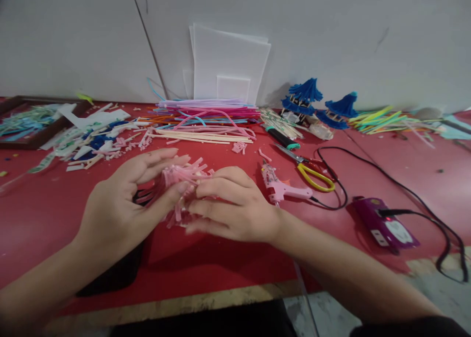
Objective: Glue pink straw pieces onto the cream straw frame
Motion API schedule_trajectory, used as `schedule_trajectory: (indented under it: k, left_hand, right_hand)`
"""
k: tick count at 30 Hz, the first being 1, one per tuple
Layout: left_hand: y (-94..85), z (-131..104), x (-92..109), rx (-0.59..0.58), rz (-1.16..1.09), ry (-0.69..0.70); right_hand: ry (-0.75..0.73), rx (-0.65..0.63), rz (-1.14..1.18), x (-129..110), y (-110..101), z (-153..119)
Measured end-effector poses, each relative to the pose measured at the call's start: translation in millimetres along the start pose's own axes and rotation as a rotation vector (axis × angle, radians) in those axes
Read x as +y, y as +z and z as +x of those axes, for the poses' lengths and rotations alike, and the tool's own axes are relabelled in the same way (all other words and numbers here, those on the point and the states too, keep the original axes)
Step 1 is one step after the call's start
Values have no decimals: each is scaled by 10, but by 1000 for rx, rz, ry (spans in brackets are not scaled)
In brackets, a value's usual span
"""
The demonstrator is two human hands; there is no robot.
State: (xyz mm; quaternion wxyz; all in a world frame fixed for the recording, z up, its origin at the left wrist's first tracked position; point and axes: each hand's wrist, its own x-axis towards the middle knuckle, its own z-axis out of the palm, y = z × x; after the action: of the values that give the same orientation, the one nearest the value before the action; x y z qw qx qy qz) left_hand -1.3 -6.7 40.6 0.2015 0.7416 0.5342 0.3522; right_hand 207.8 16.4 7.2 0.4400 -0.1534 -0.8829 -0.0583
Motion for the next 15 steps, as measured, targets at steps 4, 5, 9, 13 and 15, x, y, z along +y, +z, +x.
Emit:
schedule_trajectory:
  k: [4, 5, 9, 13, 15]
  left_hand:
    - [-20, -10, -33, 10, -50, 29]
    - [-26, -7, -45, 17, -65, 18]
    - [-51, 51, -135, 10, -129, -20]
    - [-75, 183, -288, -7, -238, 119]
    - [-89, 237, -350, -44, -286, 228]
  right_hand:
    - [65, -6, 37, 67, -61, -19]
    - [119, -17, 25, 86, -82, -26]
    - [311, -14, -95, 170, -219, -78]
    - [552, -57, -202, 291, -492, -262]
    - [651, -260, -299, 366, -640, -440]
